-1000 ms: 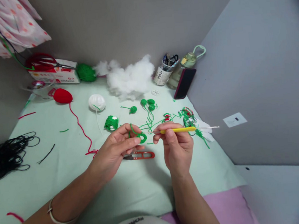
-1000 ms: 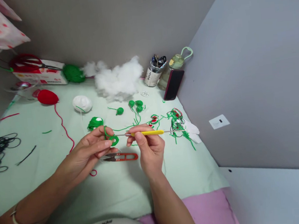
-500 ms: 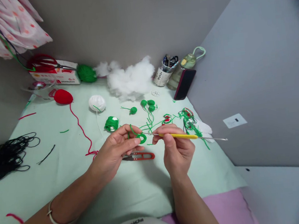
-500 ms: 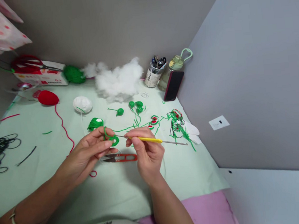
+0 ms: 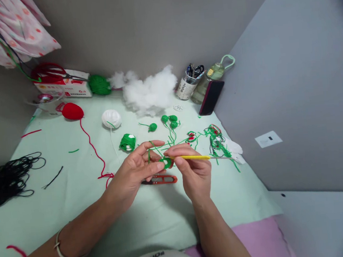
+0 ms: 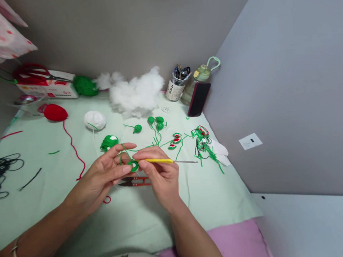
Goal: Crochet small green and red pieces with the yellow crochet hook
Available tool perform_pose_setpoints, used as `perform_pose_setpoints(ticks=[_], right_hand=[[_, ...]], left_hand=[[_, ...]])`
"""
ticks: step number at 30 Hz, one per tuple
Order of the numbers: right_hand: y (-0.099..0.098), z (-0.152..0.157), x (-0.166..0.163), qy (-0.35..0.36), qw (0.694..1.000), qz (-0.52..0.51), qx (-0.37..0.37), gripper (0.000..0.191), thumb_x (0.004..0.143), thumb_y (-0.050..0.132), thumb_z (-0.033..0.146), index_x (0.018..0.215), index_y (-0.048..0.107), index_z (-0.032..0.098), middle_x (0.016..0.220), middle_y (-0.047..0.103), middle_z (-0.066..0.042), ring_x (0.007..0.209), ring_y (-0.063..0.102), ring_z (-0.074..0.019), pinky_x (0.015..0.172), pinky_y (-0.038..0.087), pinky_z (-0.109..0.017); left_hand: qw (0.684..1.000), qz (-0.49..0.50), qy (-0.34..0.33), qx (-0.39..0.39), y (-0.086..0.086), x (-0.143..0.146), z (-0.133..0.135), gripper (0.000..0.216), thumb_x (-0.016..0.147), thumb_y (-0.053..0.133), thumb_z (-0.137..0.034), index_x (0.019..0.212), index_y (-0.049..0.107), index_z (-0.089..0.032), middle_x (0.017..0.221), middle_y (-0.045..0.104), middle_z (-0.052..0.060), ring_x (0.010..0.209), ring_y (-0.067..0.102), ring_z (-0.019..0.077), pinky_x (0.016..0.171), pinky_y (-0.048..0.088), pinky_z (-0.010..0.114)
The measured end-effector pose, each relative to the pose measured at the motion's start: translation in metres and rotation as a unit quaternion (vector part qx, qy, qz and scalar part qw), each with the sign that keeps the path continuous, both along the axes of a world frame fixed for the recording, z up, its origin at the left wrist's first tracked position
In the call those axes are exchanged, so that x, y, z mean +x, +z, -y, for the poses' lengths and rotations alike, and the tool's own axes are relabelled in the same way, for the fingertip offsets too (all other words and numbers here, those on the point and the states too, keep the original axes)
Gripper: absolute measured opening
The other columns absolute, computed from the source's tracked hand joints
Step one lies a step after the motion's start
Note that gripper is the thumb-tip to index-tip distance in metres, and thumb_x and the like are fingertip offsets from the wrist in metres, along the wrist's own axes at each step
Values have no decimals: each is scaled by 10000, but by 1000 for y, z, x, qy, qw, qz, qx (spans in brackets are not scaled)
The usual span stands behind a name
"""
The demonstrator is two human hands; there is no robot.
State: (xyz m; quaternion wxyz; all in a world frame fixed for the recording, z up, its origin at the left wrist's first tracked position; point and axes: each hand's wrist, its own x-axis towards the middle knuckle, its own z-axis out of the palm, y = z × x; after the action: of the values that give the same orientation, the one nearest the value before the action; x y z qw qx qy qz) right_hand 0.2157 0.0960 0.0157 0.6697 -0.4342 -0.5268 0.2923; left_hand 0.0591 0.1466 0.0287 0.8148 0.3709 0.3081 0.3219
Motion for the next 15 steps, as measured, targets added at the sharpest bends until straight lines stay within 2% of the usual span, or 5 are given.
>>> perform_pose_setpoints(ticks=[2, 6, 9, 12, 15], right_hand=[[0, -1, 1, 3, 1000, -14, -10, 138, 960, 672, 237, 990, 800, 279, 940, 774, -41, 887, 697, -179, 708, 582, -312], [1, -2, 3, 46, 990, -127, -46, 134, 979, 646, 305, 943, 766, 258, 874, 745, -23, 698, 653, -131, 581, 545, -257], [4, -2, 4, 66, 986, -141, -54, 166, 996, 616, 336, 921, 728, 239, 827, 723, -15, 647, 636, -122, 545, 528, -243], [4, 2, 4, 31, 998, -58, -16, 181, 1031, 542, 269, 990, 717, 251, 899, 742, -29, 689, 666, -135, 591, 566, -277], [0, 7, 3, -28, 989, 125, 74, 266, 1019, 523, 162, 1162, 710, 284, 1000, 757, -52, 821, 713, -169, 695, 605, -329]], left_hand=[[1000, -7, -5, 3, 1, 0, -1, 461, 831, 824, -251, 1266, 685, -309, 862, 590, -55, 604, 454, 38, 693, 505, 192], [1000, -3, -16, 11, 1, -3, -3, 407, 847, 812, -270, 1242, 721, -293, 853, 570, -52, 565, 397, 27, 662, 456, 194], [1000, -12, -13, 20, 0, -5, -4, 377, 846, 811, -286, 1216, 741, -283, 859, 567, -41, 577, 383, 39, 599, 387, 197], [998, -43, 13, 42, -2, -6, -3, 384, 852, 803, -293, 1230, 733, -294, 898, 575, -23, 690, 478, 79, 641, 397, 210], [996, -49, 46, 65, -2, -5, -2, 391, 855, 802, -280, 1238, 724, -296, 907, 570, -19, 832, 550, 116, 753, 440, 220]])
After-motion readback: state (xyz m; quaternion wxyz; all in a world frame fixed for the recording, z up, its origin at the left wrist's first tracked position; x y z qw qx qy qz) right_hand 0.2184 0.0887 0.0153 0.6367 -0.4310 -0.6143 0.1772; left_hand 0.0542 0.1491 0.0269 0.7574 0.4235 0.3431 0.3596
